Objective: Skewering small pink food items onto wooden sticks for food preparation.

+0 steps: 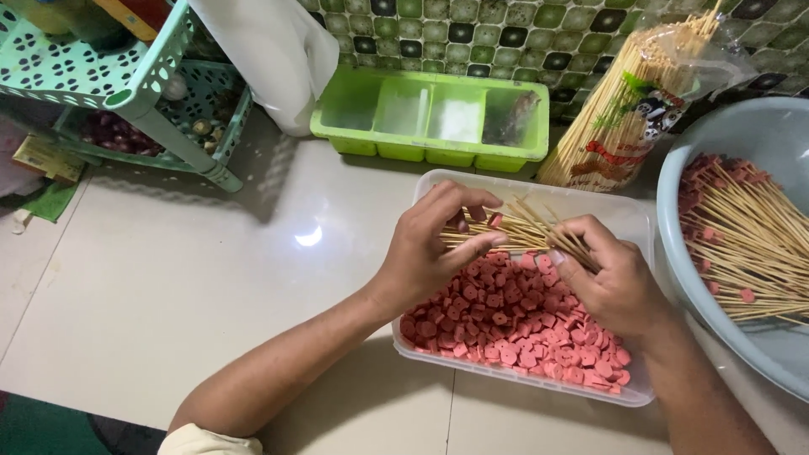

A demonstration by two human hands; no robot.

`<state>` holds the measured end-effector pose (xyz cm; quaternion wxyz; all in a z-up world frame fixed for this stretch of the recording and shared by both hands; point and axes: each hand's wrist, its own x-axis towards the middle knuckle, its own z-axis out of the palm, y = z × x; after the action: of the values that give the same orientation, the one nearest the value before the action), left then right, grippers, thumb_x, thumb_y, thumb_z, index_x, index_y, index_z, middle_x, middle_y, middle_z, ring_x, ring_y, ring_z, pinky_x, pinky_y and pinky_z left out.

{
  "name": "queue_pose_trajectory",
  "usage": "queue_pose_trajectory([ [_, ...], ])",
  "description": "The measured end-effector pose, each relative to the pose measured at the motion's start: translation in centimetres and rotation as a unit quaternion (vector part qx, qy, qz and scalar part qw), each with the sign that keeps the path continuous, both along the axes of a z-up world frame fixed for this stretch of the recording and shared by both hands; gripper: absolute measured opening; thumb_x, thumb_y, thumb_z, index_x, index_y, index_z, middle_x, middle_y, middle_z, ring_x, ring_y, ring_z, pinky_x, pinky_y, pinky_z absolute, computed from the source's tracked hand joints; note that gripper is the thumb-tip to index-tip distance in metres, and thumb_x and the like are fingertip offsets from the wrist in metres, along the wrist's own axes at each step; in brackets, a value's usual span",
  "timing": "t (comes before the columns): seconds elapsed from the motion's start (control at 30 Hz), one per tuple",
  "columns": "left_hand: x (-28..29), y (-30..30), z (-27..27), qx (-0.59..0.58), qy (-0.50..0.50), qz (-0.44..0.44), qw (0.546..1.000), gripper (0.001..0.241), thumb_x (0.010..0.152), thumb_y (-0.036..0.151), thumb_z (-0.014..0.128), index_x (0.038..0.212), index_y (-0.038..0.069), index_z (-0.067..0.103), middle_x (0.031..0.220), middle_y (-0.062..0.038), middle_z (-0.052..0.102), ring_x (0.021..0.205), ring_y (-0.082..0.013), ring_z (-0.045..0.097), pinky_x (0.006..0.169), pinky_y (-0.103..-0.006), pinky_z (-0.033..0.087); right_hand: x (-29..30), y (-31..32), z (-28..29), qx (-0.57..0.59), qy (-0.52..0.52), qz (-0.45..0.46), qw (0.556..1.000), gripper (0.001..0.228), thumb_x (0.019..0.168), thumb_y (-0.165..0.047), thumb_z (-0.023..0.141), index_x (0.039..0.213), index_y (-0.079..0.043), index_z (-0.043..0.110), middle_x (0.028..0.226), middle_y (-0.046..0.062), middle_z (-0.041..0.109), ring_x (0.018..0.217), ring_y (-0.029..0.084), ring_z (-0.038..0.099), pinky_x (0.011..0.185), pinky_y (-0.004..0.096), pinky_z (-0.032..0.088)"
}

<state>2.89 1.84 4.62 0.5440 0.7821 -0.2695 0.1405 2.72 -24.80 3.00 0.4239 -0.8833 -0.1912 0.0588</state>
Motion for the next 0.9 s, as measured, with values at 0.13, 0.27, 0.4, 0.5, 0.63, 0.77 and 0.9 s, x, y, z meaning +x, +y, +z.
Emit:
queue_pose_trajectory([
  [0.13, -0.2, 0.1, 0.3, 0.013, -0.012, 0.019, 1.0, 0.034, 0.096, 0.021, 0.075, 0.126, 0.012, 0.062, 0.114, -0.005, 0.066, 0.095, -0.0146, 0.06, 0.076, -0.0235, 0.058, -0.1, 0.2, 0.2, -0.003, 0.021, -0.028, 0.999, 0.021, 0.097, -0.016, 0.064, 0.117, -0.01, 0.062, 0.07, 0.004, 0.066, 0.048, 0.013, 0.052, 0.042, 0.029, 0.044],
  [0.27, -0.5, 0.0, 0.5, 0.01, 0.0, -0.008, 1.0, 0.029, 0.102, 0.019, 0.063, 0.131, 0.013, 0.061, 0.119, -0.009, 0.065, 0.106, -0.0194, 0.062, 0.084, -0.0277, 0.062, -0.1, 0.1, 0.3, -0.002, 0.002, -0.037, 0.999, 0.022, 0.096, -0.017, 0.064, 0.116, -0.008, 0.063, 0.094, 0.005, 0.075, 0.065, 0.014, 0.064, 0.058, 0.03, 0.052],
  [0.4, -0.4, -0.1, 0.7, 0.019, -0.016, -0.005, 1.0, 0.022, 0.102, 0.013, 0.061, 0.123, 0.01, 0.064, 0.112, -0.009, 0.066, 0.103, -0.0207, 0.06, 0.08, -0.0286, 0.06, 0.2, -0.2, -0.4, -0.003, -0.024, -0.02, 1.0, 0.026, 0.095, -0.018, 0.065, 0.118, -0.007, 0.063, 0.106, 0.007, 0.076, 0.086, 0.017, 0.073, 0.076, 0.032, 0.059],
  [0.5, -0.5, -0.1, 1.0, 0.018, -0.015, -0.005, 1.0, 0.021, 0.101, 0.013, 0.063, 0.122, 0.009, 0.064, 0.112, -0.009, 0.066, 0.103, -0.0204, 0.061, 0.081, -0.0285, 0.059, -0.1, 0.1, 0.2, -0.001, 0.0, -0.03, 1.0, 0.023, 0.095, -0.016, 0.065, 0.116, -0.008, 0.063, 0.102, 0.006, 0.076, 0.082, 0.016, 0.073, 0.07, 0.031, 0.058],
  [0.63, -0.3, -0.1, 0.6, 0.02, -0.015, -0.003, 1.0, 0.022, 0.101, 0.014, 0.063, 0.122, 0.009, 0.064, 0.113, -0.01, 0.066, 0.104, -0.0207, 0.062, 0.082, -0.0287, 0.061, 0.0, 0.1, 0.2, 0.001, 0.023, -0.034, 0.999, 0.023, 0.096, -0.016, 0.063, 0.117, -0.008, 0.063, 0.094, 0.006, 0.077, 0.063, 0.014, 0.067, 0.054, 0.03, 0.054],
  [0.77, -0.4, -0.1, 0.8, 0.018, -0.017, -0.002, 1.0, 0.021, 0.101, 0.013, 0.064, 0.121, 0.009, 0.065, 0.112, -0.01, 0.066, 0.103, -0.0206, 0.062, 0.081, -0.0284, 0.062, -0.1, 0.3, 0.5, 0.013, 0.023, -0.024, 0.999, 0.022, 0.096, -0.015, 0.063, 0.116, -0.007, 0.063, 0.093, 0.007, 0.077, 0.062, 0.014, 0.067, 0.054, 0.029, 0.056],
  [0.9, -0.4, -0.1, 0.8, 0.022, -0.023, 0.002, 0.999, 0.024, 0.1, 0.012, 0.064, 0.123, 0.008, 0.064, 0.113, -0.01, 0.066, 0.105, -0.0213, 0.062, 0.084, -0.0298, 0.06, 0.0, 0.1, 0.1, 0.007, -0.005, -0.019, 1.0, 0.022, 0.096, -0.015, 0.064, 0.116, -0.007, 0.064, 0.101, 0.007, 0.075, 0.07, 0.014, 0.069, 0.06, 0.029, 0.057],
])
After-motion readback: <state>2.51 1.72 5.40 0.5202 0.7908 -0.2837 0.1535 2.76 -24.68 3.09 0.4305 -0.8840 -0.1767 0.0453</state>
